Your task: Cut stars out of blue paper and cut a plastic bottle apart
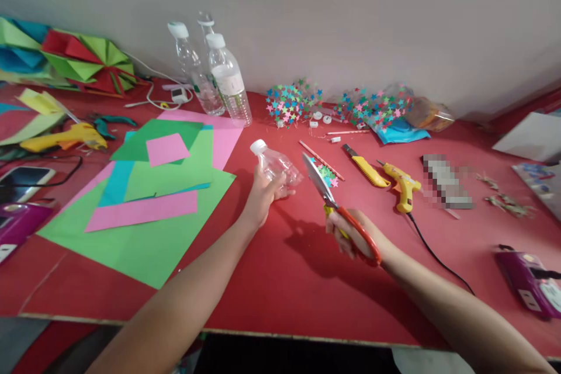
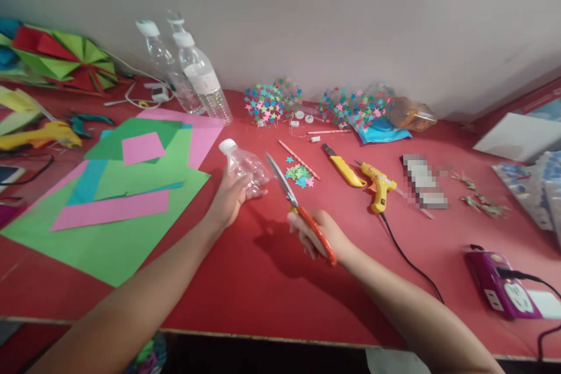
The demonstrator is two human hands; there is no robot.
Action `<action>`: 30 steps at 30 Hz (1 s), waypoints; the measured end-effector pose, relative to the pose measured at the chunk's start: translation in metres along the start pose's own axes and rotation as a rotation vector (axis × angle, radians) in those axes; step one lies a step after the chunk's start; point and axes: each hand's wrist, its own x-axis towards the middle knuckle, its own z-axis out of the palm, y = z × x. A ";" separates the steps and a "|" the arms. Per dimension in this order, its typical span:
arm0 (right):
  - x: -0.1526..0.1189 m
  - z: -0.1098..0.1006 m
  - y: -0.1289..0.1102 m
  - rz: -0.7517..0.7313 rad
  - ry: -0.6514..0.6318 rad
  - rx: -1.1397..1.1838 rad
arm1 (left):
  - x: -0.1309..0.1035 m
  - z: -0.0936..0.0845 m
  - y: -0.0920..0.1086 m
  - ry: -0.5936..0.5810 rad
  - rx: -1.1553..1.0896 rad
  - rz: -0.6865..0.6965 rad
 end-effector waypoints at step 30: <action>-0.012 -0.014 0.030 -0.203 0.240 0.043 | -0.028 0.047 -0.023 -0.330 -0.099 -0.236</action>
